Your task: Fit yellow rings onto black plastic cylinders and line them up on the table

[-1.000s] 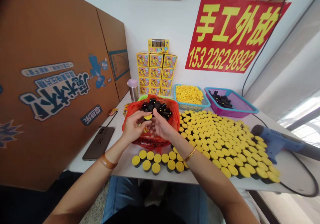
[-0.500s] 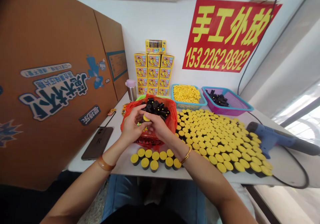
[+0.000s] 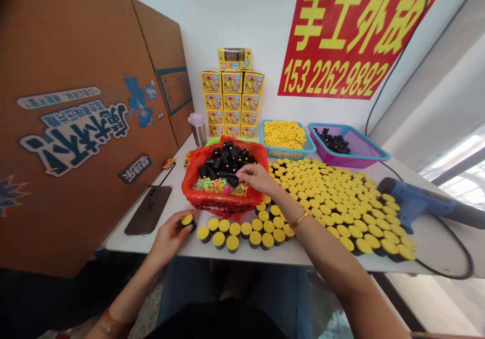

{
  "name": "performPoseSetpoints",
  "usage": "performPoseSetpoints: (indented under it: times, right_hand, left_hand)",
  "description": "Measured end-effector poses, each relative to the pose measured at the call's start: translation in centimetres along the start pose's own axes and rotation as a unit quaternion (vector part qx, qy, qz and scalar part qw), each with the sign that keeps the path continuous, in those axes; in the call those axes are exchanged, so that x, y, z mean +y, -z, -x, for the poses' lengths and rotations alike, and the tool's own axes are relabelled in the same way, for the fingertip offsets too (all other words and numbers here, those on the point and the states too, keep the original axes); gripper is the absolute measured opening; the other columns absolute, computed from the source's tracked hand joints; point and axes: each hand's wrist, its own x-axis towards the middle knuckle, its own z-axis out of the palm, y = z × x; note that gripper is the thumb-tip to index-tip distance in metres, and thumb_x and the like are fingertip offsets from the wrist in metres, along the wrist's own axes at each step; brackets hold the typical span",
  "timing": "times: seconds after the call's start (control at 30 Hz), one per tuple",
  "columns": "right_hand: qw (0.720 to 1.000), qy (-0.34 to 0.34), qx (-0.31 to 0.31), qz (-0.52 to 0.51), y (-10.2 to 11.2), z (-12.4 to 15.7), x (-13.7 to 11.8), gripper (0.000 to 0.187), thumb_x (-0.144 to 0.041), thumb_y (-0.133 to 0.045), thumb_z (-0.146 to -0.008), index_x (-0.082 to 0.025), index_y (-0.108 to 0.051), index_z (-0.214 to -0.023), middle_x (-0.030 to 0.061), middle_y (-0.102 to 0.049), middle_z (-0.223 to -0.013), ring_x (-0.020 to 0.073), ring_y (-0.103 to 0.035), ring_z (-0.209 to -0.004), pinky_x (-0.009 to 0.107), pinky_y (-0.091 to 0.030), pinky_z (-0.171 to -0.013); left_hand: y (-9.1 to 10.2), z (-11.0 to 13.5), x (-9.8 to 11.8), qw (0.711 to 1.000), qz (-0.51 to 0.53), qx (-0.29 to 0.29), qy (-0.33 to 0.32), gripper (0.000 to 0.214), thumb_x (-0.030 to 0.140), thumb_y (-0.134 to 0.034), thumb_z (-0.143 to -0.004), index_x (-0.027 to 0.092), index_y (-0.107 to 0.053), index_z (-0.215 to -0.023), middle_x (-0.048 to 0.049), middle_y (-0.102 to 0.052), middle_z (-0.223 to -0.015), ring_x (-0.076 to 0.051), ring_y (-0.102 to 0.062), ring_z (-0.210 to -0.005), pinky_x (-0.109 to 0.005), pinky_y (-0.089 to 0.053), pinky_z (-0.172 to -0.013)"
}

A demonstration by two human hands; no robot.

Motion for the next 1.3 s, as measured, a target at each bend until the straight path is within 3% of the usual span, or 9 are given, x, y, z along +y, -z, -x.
performPoseSetpoints:
  times: [0.17,0.3,0.43,0.6,0.77,1.0,1.07,1.2,1.3]
  right_hand:
    - [0.988,0.053,-0.056,0.135,-2.1,-1.8,2.3,0.007,-0.016,-0.068,-0.067,-0.019,-0.073,-0.071,-0.0004,-0.066,-0.063,0.0115,-0.055,-0.055,0.023,-0.042,-0.054]
    - [0.952,0.099,-0.1,0.27,-3.2,-2.5,2.5,0.027,-0.013,-0.074,-0.067,-0.018,-0.078,-0.093,0.0019,-0.064,-0.078,0.0116,-0.053,-0.063,0.024,-0.042,-0.062]
    - [0.904,0.132,-0.161,0.374,-4.1,-2.9,2.5,0.029,-0.015,-0.073,-0.075,-0.022,-0.079,-0.103,0.004,-0.06,-0.083,0.0136,-0.052,-0.072,0.024,-0.039,-0.068]
    - [0.887,0.149,-0.17,0.403,-4.0,-2.9,2.5,0.015,-0.015,-0.071,-0.079,-0.02,-0.08,-0.09,0.0039,-0.059,-0.08,0.0146,-0.052,-0.073,0.024,-0.035,-0.066]
    - [0.921,0.124,-0.136,0.343,-4.0,-2.2,2.3,0.005,-0.015,-0.068,-0.082,-0.015,-0.07,-0.077,0.0003,-0.059,-0.068,0.0111,-0.05,-0.063,0.023,-0.034,-0.062]
    - [0.972,0.071,-0.095,0.202,-3.8,-1.9,2.5,0.013,-0.011,-0.074,-0.072,-0.013,-0.064,-0.08,-0.0008,-0.063,-0.068,0.0115,-0.058,-0.064,0.021,-0.042,-0.062]
    - [0.967,0.072,-0.123,0.209,-3.7,-1.9,2.4,0.003,-0.01,-0.07,-0.075,-0.013,-0.068,-0.076,0.0015,-0.068,-0.07,0.0118,-0.061,-0.066,0.021,-0.044,-0.064]
    - [0.939,0.086,-0.193,0.27,-3.6,-2.1,2.1,0.019,-0.004,-0.061,-0.076,-0.013,-0.075,-0.083,0.0033,-0.073,-0.079,0.0124,-0.064,-0.072,0.022,-0.046,-0.069]
    - [0.923,0.03,-0.224,0.311,-3.3,-2.3,1.7,0.027,0.0,-0.06,-0.072,-0.012,-0.076,-0.09,0.004,-0.074,-0.08,0.0133,-0.064,-0.072,0.021,-0.047,-0.067]
  left_hand:
    - [-3.0,0.9,-0.1,0.996,0.086,0.004,0.028,0.049,0.05,-0.052,-0.089,0.021,-0.064,-0.126,-0.0106,-0.063,-0.134,-0.026,-0.054,-0.131,-0.045,-0.04,-0.114]
    - [-2.8,1.1,0.2,0.993,0.097,0.056,0.025,0.043,0.049,-0.045,-0.095,0.019,-0.065,-0.12,-0.0116,-0.068,-0.121,-0.024,-0.064,-0.113,-0.039,-0.053,-0.097]
    - [-0.5,-2.1,3.2,0.978,-0.027,0.188,-0.086,0.029,0.039,-0.047,-0.095,0.02,-0.067,-0.103,-0.0081,-0.067,-0.1,-0.02,-0.063,-0.089,-0.033,-0.053,-0.081]
    - [-0.2,-12.5,7.4,0.951,-0.187,0.023,-0.245,0.02,0.027,-0.053,-0.089,0.019,-0.071,-0.087,-0.0065,-0.071,-0.088,-0.02,-0.064,-0.085,-0.031,-0.05,-0.079]
    - [-3.2,-19.3,7.2,0.901,-0.381,-0.145,-0.147,0.013,0.03,-0.069,-0.076,0.018,-0.072,-0.078,-0.0066,-0.071,-0.076,-0.021,-0.064,-0.071,-0.028,-0.047,-0.065]
    - [-3.5,-18.4,7.4,0.905,-0.385,-0.147,-0.109,0.031,0.028,-0.083,-0.062,0.017,-0.068,-0.088,-0.0081,-0.069,-0.091,-0.024,-0.064,-0.087,-0.031,-0.045,-0.072]
    - [-3.2,-18.0,7.4,0.911,-0.37,-0.137,-0.118,0.024,0.024,-0.081,-0.064,0.017,-0.067,-0.083,-0.0068,-0.066,-0.088,-0.023,-0.062,-0.084,-0.031,-0.045,-0.072]
    - [-3.0,-17.7,7.1,0.928,-0.323,-0.133,-0.131,0.014,0.018,-0.075,-0.07,0.018,-0.061,-0.07,-0.0039,-0.063,-0.081,-0.02,-0.06,-0.08,-0.03,-0.045,-0.074]
    - [-2.9,-17.4,7.1,0.955,-0.245,-0.128,-0.11,0.016,0.016,-0.071,-0.072,0.019,-0.056,-0.067,-0.0003,-0.059,-0.07,-0.018,-0.059,-0.073,-0.031,-0.045,-0.073]
